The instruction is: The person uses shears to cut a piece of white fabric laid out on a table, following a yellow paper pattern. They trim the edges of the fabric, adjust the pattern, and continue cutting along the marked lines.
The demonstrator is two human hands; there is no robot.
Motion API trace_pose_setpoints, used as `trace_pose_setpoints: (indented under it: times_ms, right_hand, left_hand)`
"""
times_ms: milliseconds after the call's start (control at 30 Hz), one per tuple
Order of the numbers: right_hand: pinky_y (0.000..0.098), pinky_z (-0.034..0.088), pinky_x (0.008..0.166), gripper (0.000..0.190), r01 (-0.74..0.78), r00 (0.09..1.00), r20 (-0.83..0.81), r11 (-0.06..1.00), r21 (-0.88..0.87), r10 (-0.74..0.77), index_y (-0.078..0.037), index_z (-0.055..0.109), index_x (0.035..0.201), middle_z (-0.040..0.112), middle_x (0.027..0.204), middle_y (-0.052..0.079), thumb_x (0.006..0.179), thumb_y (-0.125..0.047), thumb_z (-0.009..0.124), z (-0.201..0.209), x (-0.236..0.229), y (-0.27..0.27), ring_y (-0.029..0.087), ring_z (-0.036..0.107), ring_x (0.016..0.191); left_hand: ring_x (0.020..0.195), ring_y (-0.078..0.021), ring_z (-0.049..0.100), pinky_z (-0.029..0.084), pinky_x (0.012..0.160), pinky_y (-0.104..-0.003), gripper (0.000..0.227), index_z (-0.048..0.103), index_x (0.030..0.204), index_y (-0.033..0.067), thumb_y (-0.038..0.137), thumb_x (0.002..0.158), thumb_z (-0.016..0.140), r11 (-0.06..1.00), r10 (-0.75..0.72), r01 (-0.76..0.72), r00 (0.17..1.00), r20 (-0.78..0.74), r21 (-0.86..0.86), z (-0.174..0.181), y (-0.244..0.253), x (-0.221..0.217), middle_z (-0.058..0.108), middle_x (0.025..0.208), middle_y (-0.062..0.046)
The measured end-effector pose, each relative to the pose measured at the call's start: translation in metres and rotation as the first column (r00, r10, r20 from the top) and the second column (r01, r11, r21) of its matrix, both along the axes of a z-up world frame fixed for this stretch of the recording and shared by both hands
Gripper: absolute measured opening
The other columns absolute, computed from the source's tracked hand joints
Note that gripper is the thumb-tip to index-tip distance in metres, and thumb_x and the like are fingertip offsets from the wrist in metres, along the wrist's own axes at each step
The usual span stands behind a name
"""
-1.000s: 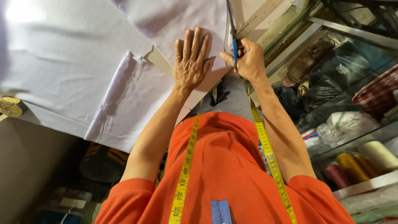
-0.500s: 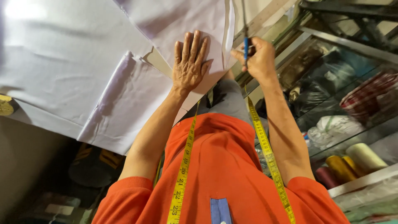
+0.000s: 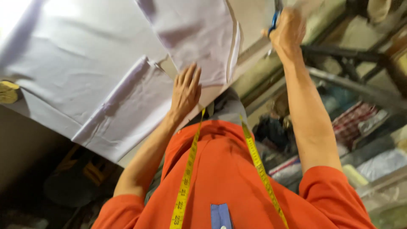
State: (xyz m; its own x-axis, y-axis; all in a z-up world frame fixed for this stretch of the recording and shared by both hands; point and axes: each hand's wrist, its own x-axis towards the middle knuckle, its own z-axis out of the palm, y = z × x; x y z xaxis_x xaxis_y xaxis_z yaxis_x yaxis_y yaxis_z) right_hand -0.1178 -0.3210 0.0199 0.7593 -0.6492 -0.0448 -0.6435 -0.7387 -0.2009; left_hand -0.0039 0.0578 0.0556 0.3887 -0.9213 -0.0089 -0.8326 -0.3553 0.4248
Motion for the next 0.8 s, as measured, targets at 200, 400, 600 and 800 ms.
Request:
trace_pose_setpoints:
  times_ms: [200,400,600,800]
  right_hand:
    - [0.0404,0.057,0.070,0.031,0.108,0.986,-0.156,0.939,0.327,-0.060,-0.018,0.072,0.078,0.074,0.076,0.005,0.067,-0.031,0.098,-0.025,0.005,-0.018,0.024,0.071,0.077]
    - [0.0424,0.055,0.082,0.027,-0.355,0.902,0.246,0.934,-0.045,0.355,-0.016,0.069,0.098,0.068,0.088,0.009,0.074,-0.018,0.080,-0.017,0.008,0.066,0.030,0.069,0.090]
    - [0.0436,0.047,0.076,0.013,-0.591,0.739,0.139,0.733,-0.338,0.659,-0.020,0.069,0.098,0.060,0.106,0.008,0.088,-0.026,0.065,-0.032,0.023,0.030,0.031,0.059,0.099]
    - [0.0420,0.049,0.073,0.018,-0.537,0.747,0.200,0.753,-0.381,0.634,-0.018,0.068,0.079,0.065,0.090,0.006,0.095,-0.026,0.073,-0.020,0.143,-0.086,0.030,0.063,0.090]
  left_hand:
    - [0.125,-0.0365,0.056,0.047,0.095,-0.046,0.055,0.051,0.148,0.0065,0.015,0.094,0.059,0.987,0.144,-0.145,0.989,-0.020,-0.071,-0.012,0.038,-0.031,0.057,0.144,-0.016]
    - [0.127,-0.0306,0.056,0.047,0.090,-0.039,0.055,0.060,0.142,0.0132,0.020,0.088,0.067,0.957,0.274,-0.266,0.960,0.055,-0.115,-0.017,0.018,-0.033,0.059,0.141,-0.010]
    - [0.128,-0.0319,0.056,0.045,0.095,-0.040,0.051,0.065,0.137,0.0111,0.021,0.087,0.069,0.940,0.334,-0.315,0.928,0.162,-0.132,-0.023,-0.038,-0.002,0.061,0.139,-0.013]
    - [0.125,-0.0316,0.057,0.042,0.096,-0.041,0.050,0.066,0.134,0.0096,0.025,0.088,0.072,0.878,0.464,-0.478,0.843,0.272,-0.016,-0.027,-0.061,0.004,0.060,0.141,-0.016]
